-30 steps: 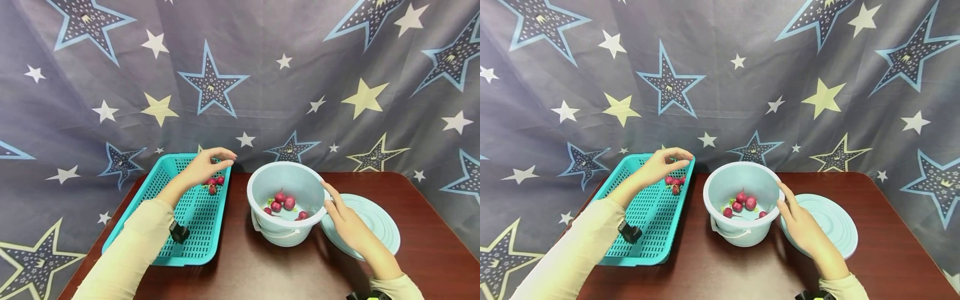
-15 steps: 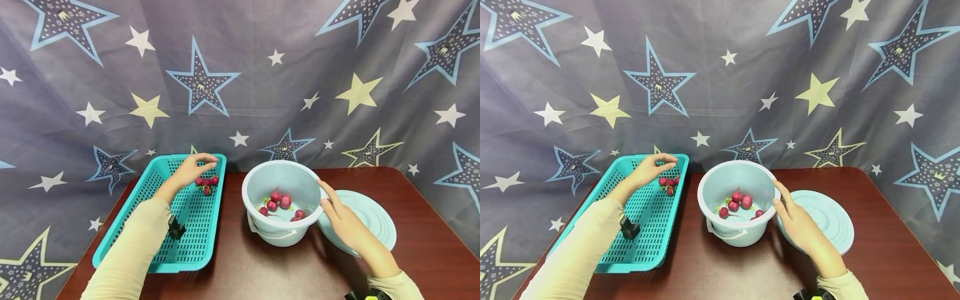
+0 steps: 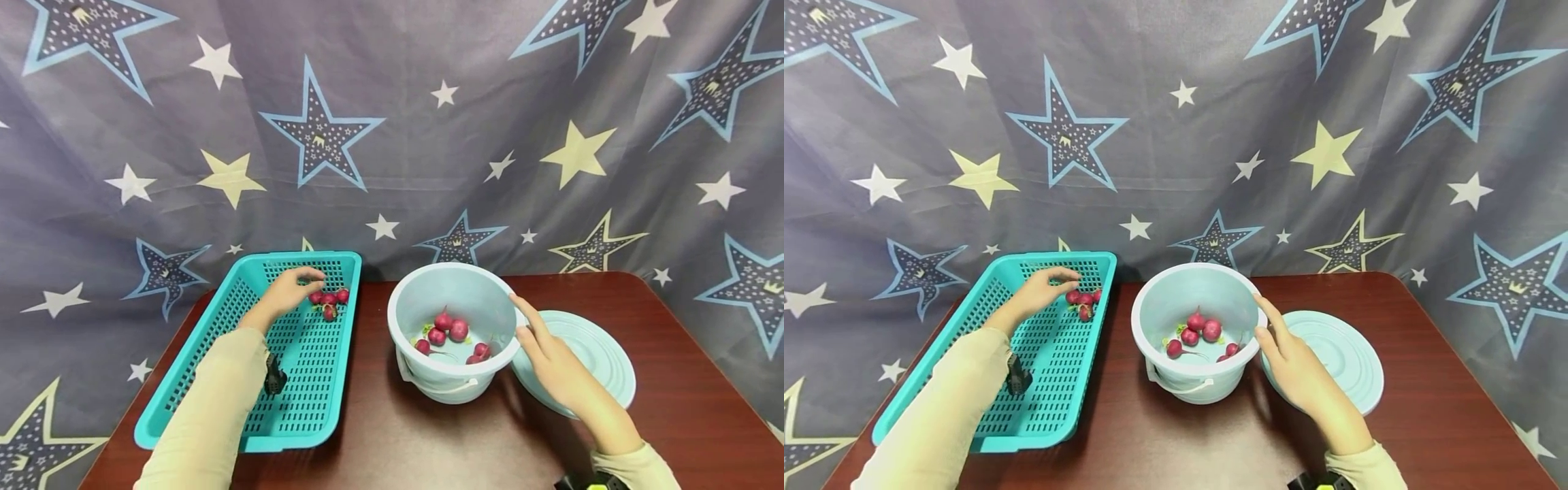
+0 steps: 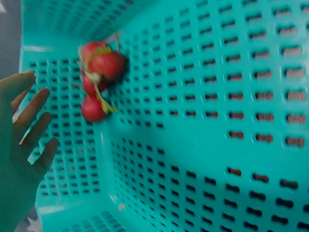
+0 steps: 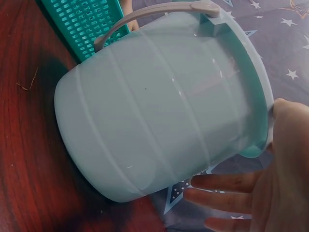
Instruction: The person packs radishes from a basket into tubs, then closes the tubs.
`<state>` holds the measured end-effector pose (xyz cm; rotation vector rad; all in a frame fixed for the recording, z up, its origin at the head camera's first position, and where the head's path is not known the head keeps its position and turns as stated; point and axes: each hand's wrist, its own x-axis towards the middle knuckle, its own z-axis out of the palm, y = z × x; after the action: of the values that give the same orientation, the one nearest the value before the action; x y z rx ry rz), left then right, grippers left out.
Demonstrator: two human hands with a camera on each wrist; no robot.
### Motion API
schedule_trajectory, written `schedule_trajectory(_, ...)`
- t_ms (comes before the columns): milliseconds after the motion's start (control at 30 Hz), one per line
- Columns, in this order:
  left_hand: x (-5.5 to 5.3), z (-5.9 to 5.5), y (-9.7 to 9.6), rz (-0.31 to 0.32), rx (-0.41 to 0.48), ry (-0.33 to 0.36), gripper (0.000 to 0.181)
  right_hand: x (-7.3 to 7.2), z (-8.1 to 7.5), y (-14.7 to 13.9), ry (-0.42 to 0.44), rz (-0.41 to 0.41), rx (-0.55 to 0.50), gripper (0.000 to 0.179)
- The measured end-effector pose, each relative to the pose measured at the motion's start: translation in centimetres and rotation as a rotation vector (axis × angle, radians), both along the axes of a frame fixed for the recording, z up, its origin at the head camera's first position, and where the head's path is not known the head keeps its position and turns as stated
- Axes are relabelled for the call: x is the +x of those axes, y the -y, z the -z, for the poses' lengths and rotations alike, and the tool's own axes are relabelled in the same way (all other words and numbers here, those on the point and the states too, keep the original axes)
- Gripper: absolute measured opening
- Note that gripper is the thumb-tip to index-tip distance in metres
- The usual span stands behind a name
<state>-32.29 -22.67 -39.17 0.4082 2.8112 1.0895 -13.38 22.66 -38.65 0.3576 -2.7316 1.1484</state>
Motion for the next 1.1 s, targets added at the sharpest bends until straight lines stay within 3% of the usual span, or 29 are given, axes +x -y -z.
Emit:
schedule_trajectory(233, -0.3, 1.2, 1.6, -0.07, -0.032, 0.076, 0.037, -0.3, 0.3, 0.1, -0.001, -0.001, 0.0, 0.052)
schedule_trajectory(500, -0.5, 2.2, 1.8, -0.052, -0.043, 0.105, 0.037, -0.3, 0.3, 0.1, -0.008, 0.002, 0.008, 0.052)
schedule_trajectory(833, -0.9, 2.8, 1.5, -0.051, -0.109, 0.111, 0.037, -0.4, 0.3, 0.1, -0.002, 0.001, 0.01, 0.053)
schedule_trajectory(1100, -1.5, 3.2, 1.2, -0.072, -0.235, 0.085, 0.039, -0.3, 0.4, -0.1, -0.011, 0.01, 0.009, 0.053)
